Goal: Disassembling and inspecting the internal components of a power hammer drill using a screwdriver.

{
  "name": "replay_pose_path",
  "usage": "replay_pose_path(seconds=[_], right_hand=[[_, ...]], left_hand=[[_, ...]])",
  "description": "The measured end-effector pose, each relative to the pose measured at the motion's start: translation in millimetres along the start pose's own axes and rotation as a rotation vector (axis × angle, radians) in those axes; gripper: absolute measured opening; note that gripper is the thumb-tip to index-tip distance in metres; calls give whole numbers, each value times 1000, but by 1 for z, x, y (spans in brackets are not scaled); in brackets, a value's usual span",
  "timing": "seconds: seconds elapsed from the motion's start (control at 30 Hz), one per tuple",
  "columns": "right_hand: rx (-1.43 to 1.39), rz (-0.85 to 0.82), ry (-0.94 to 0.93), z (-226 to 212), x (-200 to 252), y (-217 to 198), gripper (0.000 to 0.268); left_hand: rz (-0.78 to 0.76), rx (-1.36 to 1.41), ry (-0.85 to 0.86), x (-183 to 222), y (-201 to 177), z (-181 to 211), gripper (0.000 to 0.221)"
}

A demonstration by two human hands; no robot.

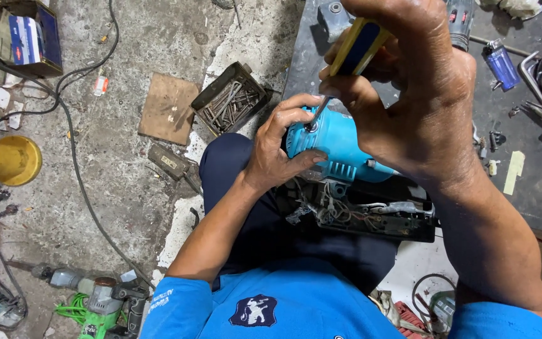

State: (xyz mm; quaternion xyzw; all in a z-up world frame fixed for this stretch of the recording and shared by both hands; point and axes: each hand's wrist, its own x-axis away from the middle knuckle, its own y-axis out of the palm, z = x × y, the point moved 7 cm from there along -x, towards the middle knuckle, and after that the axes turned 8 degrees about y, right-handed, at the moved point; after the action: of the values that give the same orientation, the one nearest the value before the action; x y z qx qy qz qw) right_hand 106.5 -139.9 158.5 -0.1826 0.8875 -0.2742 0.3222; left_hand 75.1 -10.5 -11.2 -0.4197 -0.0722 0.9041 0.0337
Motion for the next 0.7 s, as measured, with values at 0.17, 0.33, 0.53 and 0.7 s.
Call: replay_pose_path(seconds=[0.17,0.33,0.53,0.7], right_hand=[[10,-25,-49,2,5,-3,53],[-423,55,-11,9,12,-11,62],[-353,257,305,110,72,-80,32],[-255,465,609,194,130,-144,14]], left_hand=[[6,10,13,-1,1,2,47],[-2,-45,-55,9,3,-7,49],[46,-61,-20,12,8,-15,45],[36,-56,-3,6,3,-8,40]])
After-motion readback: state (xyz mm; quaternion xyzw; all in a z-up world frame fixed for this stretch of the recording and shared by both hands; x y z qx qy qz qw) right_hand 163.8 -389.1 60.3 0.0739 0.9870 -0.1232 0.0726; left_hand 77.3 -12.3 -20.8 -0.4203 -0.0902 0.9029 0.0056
